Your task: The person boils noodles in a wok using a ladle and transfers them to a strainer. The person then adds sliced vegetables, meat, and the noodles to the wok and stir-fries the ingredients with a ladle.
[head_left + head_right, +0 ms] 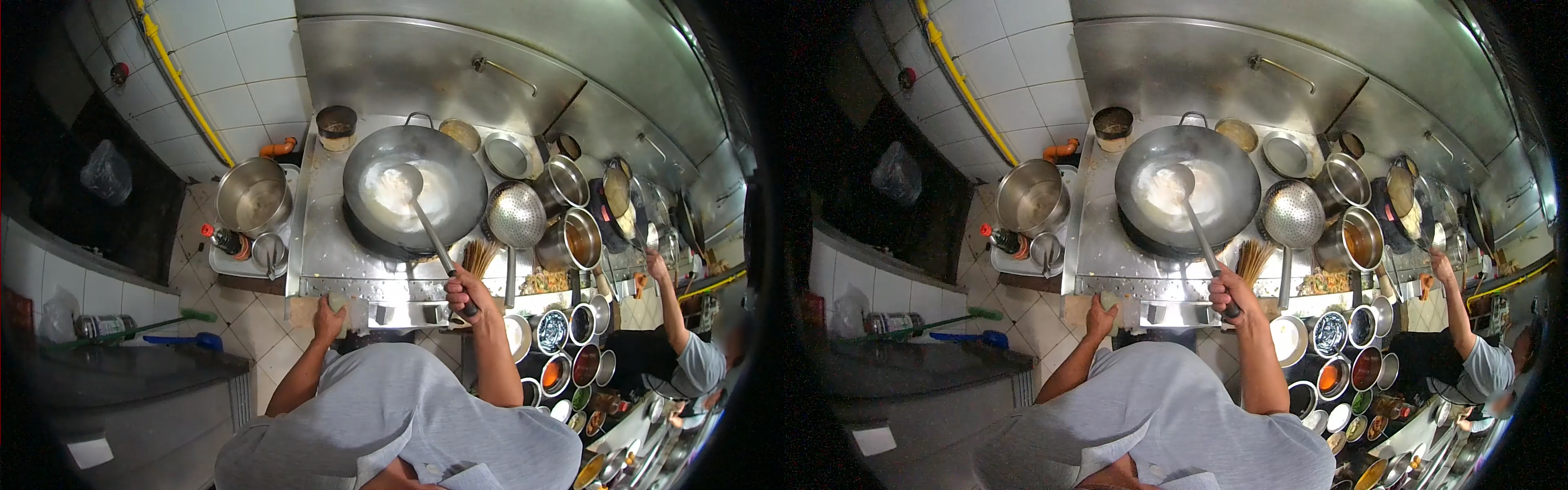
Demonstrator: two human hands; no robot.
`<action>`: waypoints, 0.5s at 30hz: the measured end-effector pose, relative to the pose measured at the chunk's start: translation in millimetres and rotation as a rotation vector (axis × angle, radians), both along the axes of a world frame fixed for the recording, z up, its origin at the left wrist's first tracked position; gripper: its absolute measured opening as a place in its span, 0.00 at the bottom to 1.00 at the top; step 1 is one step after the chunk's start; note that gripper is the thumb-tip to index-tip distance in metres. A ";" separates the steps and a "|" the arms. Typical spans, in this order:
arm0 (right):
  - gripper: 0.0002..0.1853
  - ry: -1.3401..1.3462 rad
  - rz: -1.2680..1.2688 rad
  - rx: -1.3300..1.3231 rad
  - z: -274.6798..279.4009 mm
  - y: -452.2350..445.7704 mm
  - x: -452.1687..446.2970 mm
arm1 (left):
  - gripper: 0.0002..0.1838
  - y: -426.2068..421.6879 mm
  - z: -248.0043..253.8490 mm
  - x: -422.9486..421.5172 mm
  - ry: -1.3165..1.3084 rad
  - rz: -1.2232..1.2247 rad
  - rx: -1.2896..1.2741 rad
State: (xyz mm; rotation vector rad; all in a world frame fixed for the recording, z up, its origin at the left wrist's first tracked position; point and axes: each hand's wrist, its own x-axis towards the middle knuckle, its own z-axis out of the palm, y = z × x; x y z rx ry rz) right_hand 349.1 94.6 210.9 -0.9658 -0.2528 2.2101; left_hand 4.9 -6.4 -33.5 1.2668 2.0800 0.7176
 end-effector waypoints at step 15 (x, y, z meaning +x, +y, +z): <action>0.40 -1.001 0.087 0.409 32.4 -28.4 26.9 | 0.37 0.4 8.0 0.9 -0.041 0.005 -0.004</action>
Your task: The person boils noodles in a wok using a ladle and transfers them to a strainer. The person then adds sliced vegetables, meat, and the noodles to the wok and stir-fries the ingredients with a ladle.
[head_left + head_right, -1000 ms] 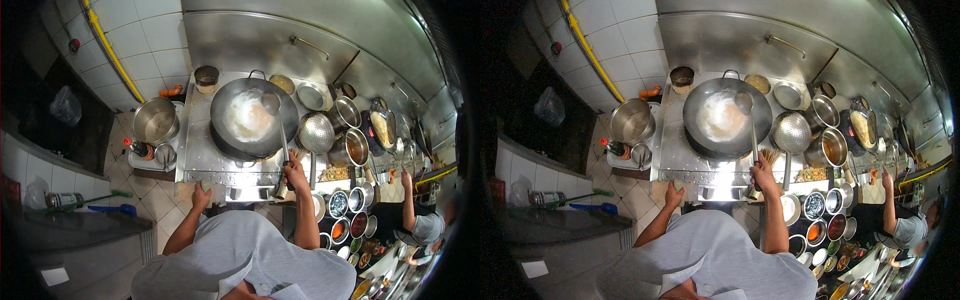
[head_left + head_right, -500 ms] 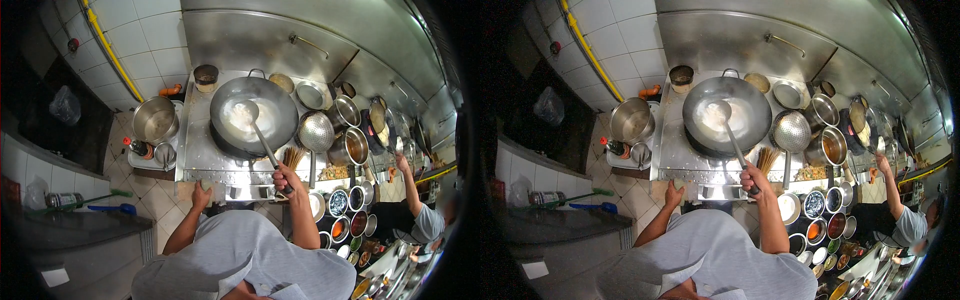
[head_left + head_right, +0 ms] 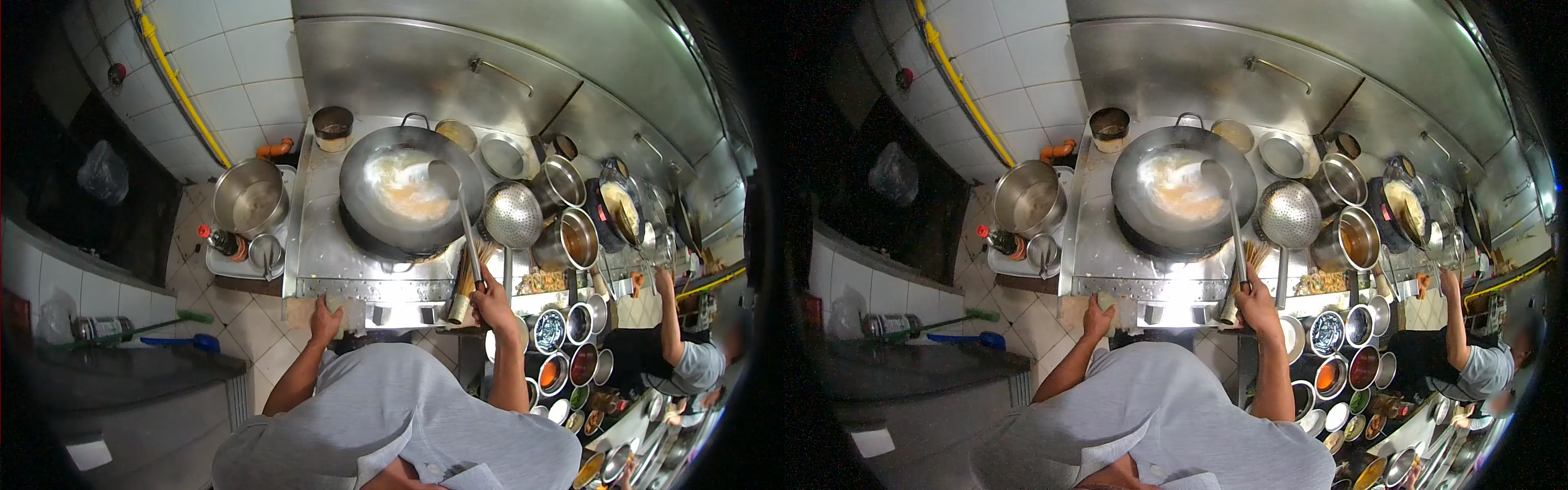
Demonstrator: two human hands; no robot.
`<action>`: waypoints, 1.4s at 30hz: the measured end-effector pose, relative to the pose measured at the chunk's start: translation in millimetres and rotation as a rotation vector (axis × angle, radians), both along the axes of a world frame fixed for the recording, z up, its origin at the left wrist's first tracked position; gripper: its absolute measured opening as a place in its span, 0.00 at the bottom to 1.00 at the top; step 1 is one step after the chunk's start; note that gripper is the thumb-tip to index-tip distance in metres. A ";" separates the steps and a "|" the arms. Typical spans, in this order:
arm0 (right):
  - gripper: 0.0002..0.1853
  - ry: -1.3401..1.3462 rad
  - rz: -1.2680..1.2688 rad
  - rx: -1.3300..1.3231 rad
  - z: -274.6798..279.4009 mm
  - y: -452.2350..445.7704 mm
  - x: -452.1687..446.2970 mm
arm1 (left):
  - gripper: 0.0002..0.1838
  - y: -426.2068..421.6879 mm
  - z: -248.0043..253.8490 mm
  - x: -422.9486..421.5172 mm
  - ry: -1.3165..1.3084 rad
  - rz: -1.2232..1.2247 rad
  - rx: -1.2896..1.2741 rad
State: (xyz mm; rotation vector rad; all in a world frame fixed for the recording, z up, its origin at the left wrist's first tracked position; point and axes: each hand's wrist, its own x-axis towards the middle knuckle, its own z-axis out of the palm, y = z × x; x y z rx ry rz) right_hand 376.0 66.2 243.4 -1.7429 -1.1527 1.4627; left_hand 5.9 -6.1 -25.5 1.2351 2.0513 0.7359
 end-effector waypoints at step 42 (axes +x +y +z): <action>0.41 0.144 0.091 -0.050 24.0 -1.0 0.3 | 0.38 1.1 -1.7 -0.7 0.027 -0.011 -0.008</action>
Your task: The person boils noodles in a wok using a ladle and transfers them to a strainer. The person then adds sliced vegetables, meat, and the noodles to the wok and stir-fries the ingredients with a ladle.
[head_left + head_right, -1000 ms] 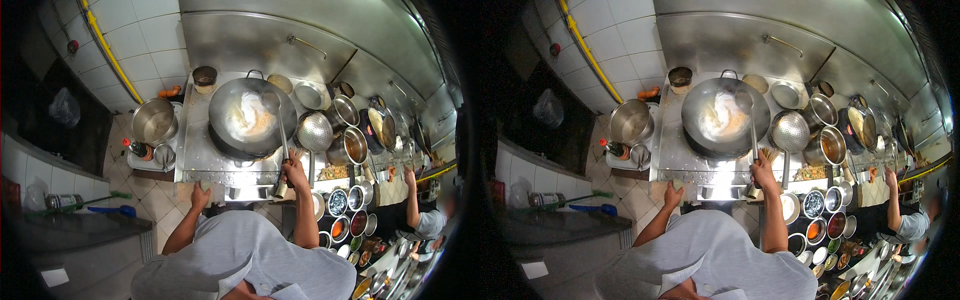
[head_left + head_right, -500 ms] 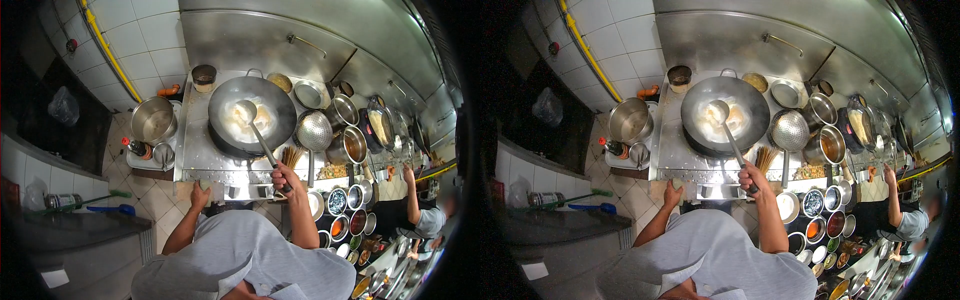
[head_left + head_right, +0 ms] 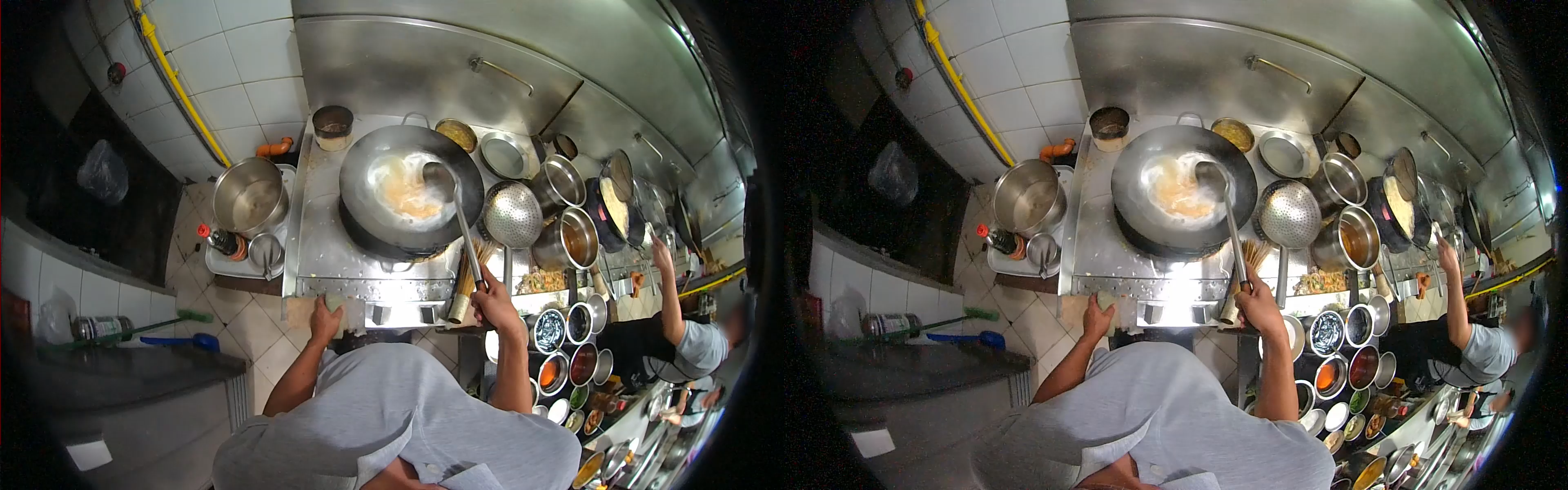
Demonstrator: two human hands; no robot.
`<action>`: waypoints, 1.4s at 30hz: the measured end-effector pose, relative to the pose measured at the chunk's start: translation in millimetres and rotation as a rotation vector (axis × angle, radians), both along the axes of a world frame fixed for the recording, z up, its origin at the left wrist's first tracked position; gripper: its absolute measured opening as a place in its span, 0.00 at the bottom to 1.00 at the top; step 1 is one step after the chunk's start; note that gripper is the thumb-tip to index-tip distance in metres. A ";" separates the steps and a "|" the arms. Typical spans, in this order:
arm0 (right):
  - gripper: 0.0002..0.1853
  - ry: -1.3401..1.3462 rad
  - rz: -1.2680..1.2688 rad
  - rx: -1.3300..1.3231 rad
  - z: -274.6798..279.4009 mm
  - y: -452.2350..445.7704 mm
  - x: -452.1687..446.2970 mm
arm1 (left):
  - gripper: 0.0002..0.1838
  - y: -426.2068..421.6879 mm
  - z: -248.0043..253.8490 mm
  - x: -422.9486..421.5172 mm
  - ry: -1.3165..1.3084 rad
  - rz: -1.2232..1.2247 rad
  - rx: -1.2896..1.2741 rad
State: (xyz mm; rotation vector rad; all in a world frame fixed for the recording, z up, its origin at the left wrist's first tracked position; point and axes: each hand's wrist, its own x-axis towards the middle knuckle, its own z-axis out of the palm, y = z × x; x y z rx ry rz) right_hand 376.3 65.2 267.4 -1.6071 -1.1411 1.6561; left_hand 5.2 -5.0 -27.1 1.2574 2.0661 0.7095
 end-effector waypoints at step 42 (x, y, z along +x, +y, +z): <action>0.43 0.047 0.007 -0.053 -11.3 5.5 9.4 | 0.37 1.4 2.2 -0.1 -0.032 0.027 -0.076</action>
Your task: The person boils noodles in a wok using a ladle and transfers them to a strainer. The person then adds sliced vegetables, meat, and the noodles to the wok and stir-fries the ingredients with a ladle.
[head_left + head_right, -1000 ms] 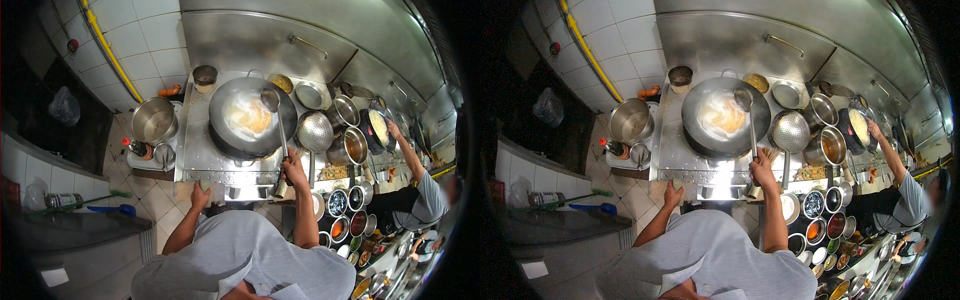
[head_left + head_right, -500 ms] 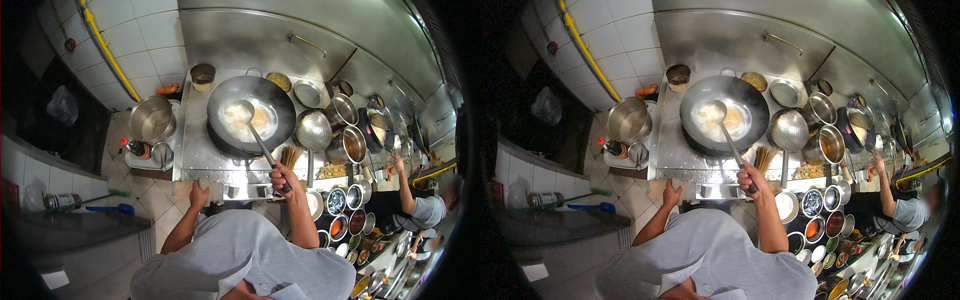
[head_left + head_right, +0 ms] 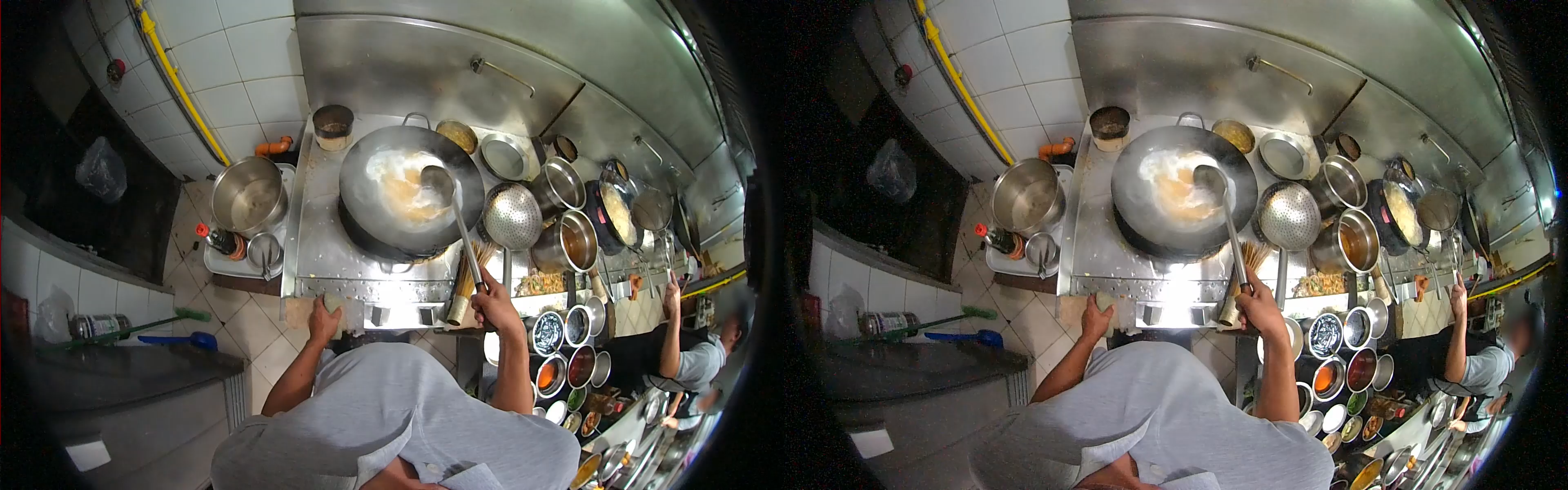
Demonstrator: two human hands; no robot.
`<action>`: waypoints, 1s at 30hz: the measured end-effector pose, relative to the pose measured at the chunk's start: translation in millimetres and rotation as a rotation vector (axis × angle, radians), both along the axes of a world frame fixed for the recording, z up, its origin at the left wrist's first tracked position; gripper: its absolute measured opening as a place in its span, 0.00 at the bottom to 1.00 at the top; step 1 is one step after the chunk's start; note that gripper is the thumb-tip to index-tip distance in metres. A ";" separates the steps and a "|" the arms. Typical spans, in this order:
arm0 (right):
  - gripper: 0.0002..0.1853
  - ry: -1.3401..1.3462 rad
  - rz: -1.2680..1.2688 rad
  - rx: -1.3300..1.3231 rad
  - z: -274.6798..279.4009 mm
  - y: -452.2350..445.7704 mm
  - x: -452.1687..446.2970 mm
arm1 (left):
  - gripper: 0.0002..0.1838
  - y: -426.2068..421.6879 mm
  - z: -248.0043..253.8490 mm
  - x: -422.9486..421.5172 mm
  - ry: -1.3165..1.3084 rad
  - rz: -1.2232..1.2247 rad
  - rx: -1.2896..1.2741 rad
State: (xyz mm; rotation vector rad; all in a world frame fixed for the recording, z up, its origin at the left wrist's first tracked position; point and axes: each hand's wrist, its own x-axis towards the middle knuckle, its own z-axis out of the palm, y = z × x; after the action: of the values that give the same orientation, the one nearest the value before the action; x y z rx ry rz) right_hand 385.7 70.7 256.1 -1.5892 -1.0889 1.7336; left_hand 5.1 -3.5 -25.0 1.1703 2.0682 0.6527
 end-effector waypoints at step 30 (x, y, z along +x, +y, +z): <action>0.26 0.997 -0.233 -0.482 -40.3 7.5 -9.9 | 0.38 -2.3 -3.9 -1.3 0.029 -0.030 0.072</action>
State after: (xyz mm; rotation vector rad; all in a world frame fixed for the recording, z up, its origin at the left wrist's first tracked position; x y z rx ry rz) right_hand 375.8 78.2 215.8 -0.7773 -0.0023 2.2843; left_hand 3.8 -5.8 -28.8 1.2559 2.0620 0.7051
